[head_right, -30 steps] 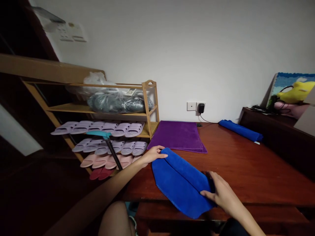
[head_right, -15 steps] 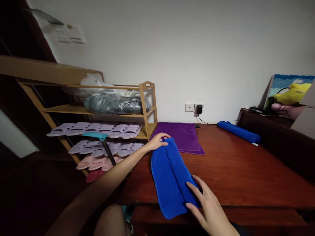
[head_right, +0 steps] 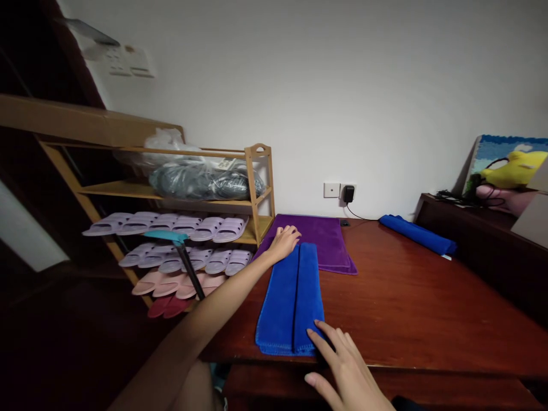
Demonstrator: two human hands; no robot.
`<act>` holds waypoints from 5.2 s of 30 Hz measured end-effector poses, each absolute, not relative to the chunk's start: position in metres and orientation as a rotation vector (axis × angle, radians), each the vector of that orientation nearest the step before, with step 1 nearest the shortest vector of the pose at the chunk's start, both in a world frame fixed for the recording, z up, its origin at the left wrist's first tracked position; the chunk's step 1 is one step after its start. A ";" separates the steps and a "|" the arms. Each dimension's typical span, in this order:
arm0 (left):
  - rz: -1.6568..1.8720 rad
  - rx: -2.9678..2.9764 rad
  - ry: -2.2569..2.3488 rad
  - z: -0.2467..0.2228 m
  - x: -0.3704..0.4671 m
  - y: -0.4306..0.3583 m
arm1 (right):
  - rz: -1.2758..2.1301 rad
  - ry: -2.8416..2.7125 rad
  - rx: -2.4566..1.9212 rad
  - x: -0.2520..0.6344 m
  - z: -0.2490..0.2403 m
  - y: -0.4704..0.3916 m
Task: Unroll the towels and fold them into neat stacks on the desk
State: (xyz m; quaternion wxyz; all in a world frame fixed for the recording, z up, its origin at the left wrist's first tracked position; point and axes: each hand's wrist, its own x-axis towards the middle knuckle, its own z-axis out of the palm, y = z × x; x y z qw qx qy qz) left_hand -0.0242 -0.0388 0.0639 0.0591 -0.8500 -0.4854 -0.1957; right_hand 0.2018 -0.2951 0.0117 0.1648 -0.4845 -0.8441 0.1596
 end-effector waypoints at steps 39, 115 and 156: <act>-0.487 -2.586 -1.872 0.000 -0.028 -0.097 | 0.129 -2.644 -1.429 0.189 0.042 -0.174; -0.617 -2.429 -1.990 0.004 -0.060 -0.077 | -0.016 -2.329 -1.603 0.239 0.018 -0.250; -1.288 -2.243 -1.751 0.027 -0.061 -0.092 | 1.315 -1.677 -1.303 0.135 0.034 -0.198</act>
